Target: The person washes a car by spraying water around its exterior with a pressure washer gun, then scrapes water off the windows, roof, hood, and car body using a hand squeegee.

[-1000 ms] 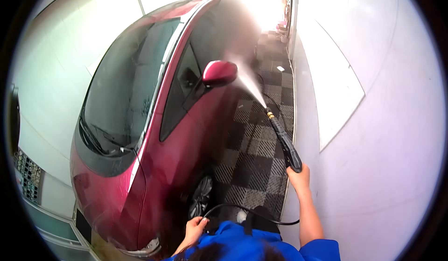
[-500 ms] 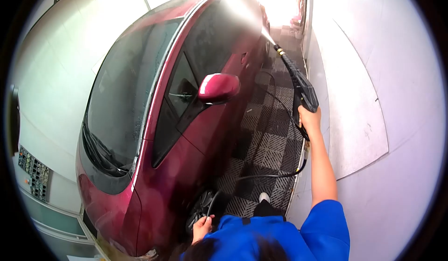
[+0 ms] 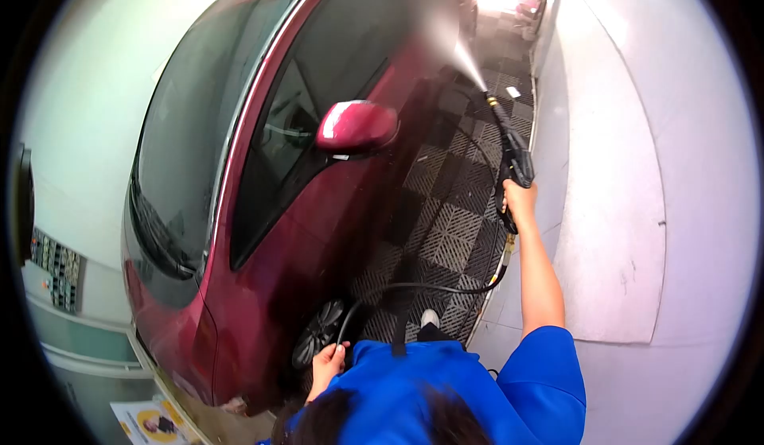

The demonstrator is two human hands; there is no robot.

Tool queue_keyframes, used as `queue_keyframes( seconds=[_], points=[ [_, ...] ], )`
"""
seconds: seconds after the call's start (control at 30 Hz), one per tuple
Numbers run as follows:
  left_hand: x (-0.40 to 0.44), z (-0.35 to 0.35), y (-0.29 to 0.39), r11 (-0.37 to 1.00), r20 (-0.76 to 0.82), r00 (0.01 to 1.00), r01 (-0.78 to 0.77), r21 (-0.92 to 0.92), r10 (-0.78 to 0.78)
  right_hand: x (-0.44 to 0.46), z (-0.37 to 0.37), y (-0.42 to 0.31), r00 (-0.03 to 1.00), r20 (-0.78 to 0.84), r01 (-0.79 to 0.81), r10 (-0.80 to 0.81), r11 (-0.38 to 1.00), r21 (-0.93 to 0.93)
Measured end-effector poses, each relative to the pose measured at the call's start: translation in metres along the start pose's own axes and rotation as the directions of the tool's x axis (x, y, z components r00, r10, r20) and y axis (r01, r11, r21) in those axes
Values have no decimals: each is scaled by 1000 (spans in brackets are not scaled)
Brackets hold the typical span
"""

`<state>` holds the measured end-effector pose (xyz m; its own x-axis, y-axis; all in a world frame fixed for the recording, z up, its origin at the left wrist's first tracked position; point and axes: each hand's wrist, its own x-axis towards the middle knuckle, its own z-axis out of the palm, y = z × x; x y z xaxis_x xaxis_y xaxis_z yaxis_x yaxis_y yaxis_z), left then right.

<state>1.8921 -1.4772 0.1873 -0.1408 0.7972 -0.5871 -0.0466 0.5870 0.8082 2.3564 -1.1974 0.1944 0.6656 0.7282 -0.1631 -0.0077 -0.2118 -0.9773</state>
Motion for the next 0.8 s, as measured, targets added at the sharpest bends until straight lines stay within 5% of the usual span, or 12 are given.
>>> queue_keyframes(
  seconds=[0.1, 0.2, 0.3, 0.37, 0.43, 0.5, 0.6, 0.8],
  points=[
    [3, 7, -3, 980, -31, 994, -103, 168, 110, -5, 6, 10, 983, 142, -101, 116, 988, -113],
    [3, 13, -6, 952, -22, 1000, 24, 304, -19, -54, 13, 6, 858, 457, -56, 232, 929, -367],
    [1, 22, -10, 938, -24, 998, 62, 341, -57, -103, 17, 10, 612, 663, -7, 431, 841, -540],
    [-1, 29, -10, 922, -15, 996, 88, 377, -89, -106, 14, 36, 347, 726, -51, 594, 785, -617],
    [-7, 36, -6, 918, 14, 988, 140, 370, -156, -94, 17, 52, 260, 720, 71, 644, 731, -679],
    [-8, 37, -13, 899, 22, 994, 90, 429, -109, -60, 24, 69, 384, 701, 107, 601, 725, -680],
    [-13, 34, -16, 910, -19, 998, 59, 411, -56, 4, 49, 86, 740, 552, -26, 384, 837, -547],
    [-34, 34, -1, 975, -189, 970, 181, 129, -156, 122, 88, 85, 971, 127, -202, 200, 979, -2]
  ],
)
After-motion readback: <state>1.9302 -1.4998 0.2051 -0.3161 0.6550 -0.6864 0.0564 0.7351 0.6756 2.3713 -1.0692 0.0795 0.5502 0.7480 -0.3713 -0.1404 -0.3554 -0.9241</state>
